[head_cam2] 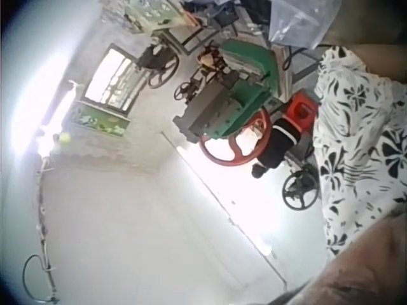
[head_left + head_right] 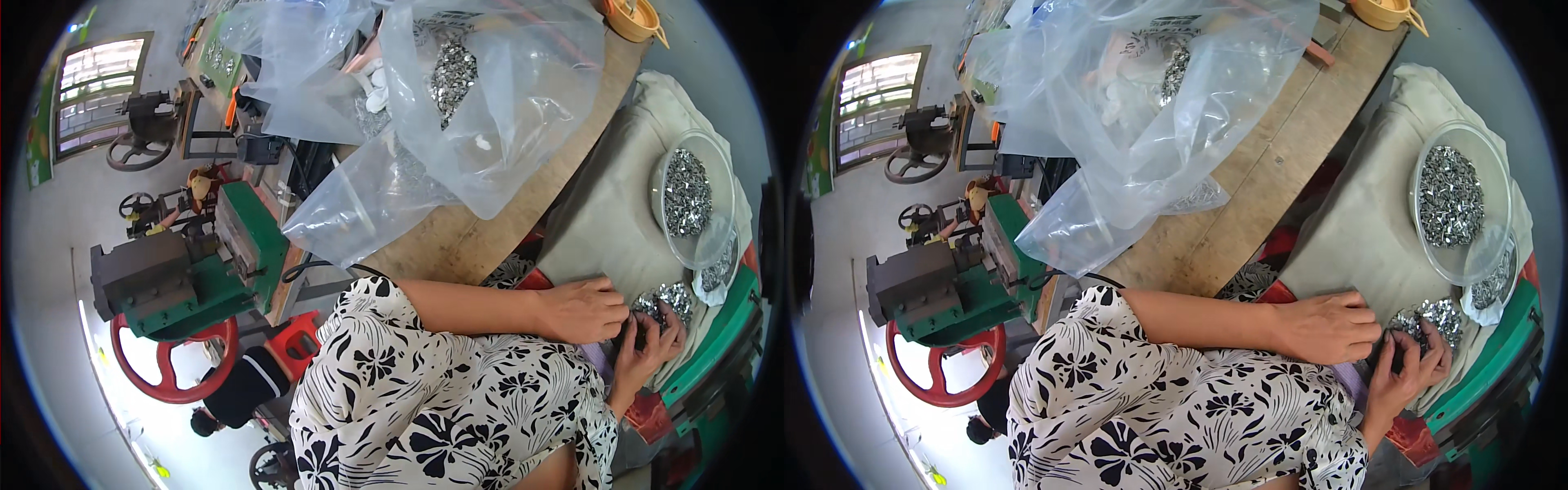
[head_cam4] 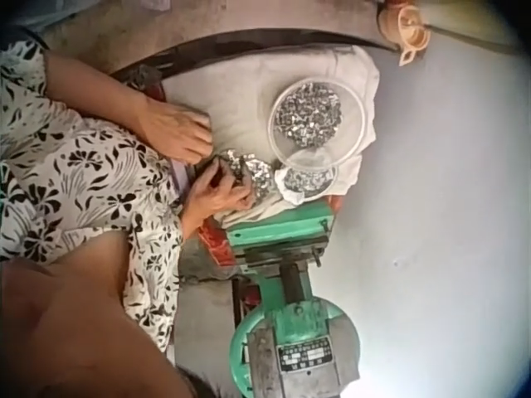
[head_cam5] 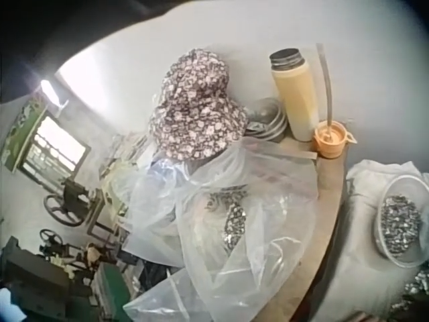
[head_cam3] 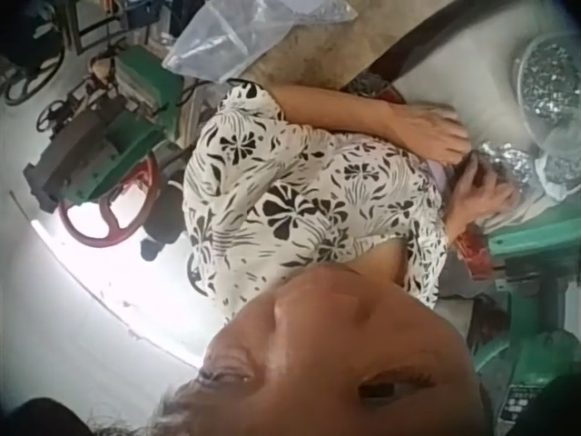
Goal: Picking small metal clips from containers and sliding them onto a metal strip/fixture for processing.
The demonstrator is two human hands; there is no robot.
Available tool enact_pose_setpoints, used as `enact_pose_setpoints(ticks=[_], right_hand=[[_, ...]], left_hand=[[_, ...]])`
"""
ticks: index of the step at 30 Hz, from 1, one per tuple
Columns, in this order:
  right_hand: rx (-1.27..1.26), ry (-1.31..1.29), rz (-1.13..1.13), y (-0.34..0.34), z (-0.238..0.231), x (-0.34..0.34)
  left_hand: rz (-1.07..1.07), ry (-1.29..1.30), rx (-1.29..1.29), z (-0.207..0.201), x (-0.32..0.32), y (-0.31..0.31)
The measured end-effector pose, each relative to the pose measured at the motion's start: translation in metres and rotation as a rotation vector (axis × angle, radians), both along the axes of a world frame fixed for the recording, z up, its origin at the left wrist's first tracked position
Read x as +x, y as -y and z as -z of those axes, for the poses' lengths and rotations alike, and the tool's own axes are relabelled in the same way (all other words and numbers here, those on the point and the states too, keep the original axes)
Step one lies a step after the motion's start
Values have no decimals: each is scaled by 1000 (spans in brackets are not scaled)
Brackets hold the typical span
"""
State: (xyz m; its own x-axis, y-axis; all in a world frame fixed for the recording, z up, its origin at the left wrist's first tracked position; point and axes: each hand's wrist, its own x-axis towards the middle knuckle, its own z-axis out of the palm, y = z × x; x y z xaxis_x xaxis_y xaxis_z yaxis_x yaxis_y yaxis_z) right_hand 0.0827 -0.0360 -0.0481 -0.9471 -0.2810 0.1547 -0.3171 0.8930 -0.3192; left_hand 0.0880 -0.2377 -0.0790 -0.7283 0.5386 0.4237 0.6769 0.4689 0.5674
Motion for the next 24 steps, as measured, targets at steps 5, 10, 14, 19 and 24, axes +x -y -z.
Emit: enact_pose_setpoints(ticks=[5,10,14,19,24], right_hand=[[6,16,-9,1,-1,1],[-13,28,3,-8,4,7],[6,17,-28,-12,4,7],[1,10,-103,-15,3,2],[4,7,-118,-17,6,2]], left_hand=[[17,36,52,-1,-2,3],[7,26,37,1,-3,1],[-10,-4,41,1,-3,0],[0,-21,102,4,-5,0],[-11,-34,113,10,-3,-2]])
